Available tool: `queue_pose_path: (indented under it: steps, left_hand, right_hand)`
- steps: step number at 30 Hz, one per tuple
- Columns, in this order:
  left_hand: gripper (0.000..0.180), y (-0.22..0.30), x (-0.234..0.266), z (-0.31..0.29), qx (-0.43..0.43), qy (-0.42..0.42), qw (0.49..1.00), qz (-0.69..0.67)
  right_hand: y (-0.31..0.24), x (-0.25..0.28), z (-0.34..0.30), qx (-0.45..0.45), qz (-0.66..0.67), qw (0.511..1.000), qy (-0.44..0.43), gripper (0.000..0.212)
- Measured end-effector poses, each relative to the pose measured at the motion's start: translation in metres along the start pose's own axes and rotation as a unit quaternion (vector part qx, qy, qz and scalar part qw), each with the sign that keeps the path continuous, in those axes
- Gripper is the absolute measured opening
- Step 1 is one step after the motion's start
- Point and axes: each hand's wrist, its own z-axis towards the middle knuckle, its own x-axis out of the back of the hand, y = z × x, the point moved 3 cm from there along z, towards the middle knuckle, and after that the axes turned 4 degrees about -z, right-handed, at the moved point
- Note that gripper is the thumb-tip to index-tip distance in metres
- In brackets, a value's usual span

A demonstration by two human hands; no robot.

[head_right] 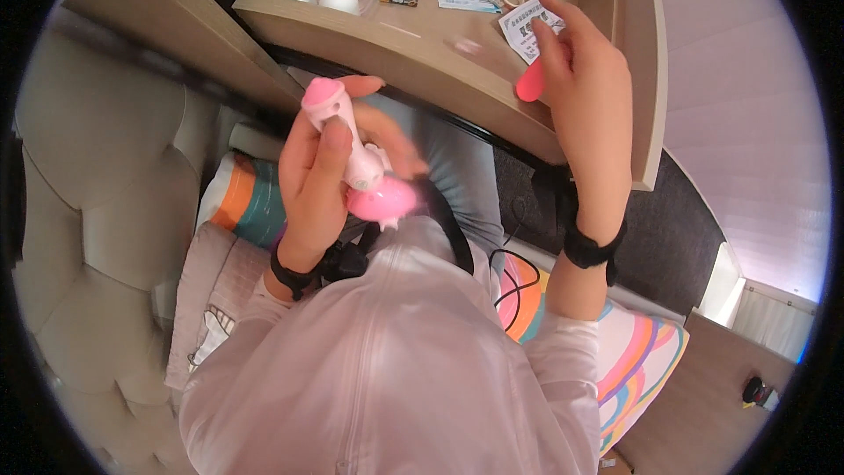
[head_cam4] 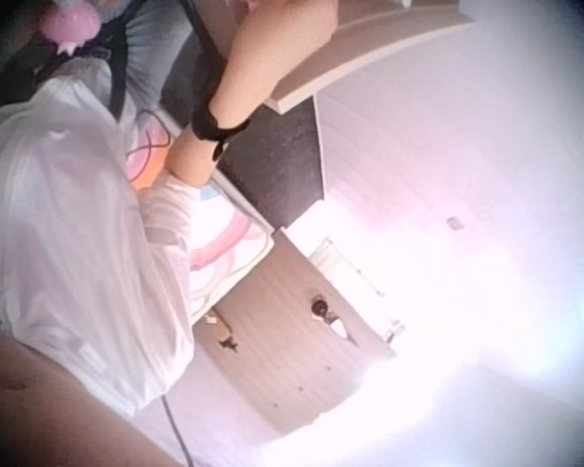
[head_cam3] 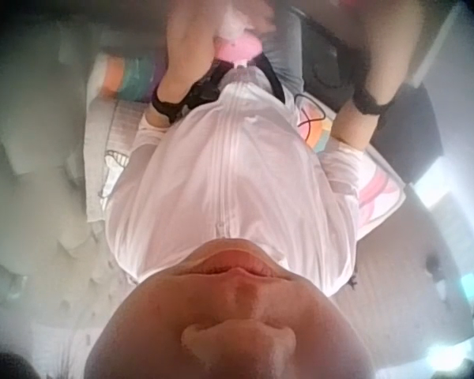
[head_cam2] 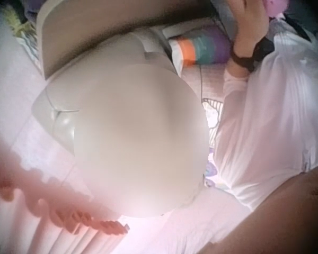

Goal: The person uses a pair of tweezers to clean or repair the internal compartment of a pink toy wand while sitting at a desk.

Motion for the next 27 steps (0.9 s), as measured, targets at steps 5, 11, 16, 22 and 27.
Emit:
queue_pose_path:
  steps: [5, 11, 16, 22, 27]
  left_hand:
    - [0.030, 0.009, -0.003, -0.005, -0.086, -0.011, 0.985, 0.146]
    - [0.015, 0.013, -0.012, 0.007, -0.286, -0.124, 0.786, 0.534]
    - [0.020, 0.003, -0.026, -0.007, -0.418, -0.119, 0.631, 0.643]
    - [0.015, -0.003, -0.032, -0.014, -0.430, -0.173, 0.619, 0.633]
    - [0.021, -0.010, -0.031, -0.015, -0.383, -0.209, 0.634, 0.639]
  right_hand:
    - [-0.007, 0.014, -0.021, 0.022, 0.234, 0.971, 0.040, 0.018]
    - [-0.008, -0.014, -0.074, -0.113, 0.494, 0.823, -0.255, 0.019]
    - [0.011, -0.049, -0.100, -0.115, 0.560, 0.724, -0.385, 0.025]
    - [0.009, -0.057, -0.117, -0.115, 0.480, 0.813, -0.309, 0.031]
    - [-0.010, -0.062, -0.113, -0.209, 0.672, 0.674, -0.225, 0.044]
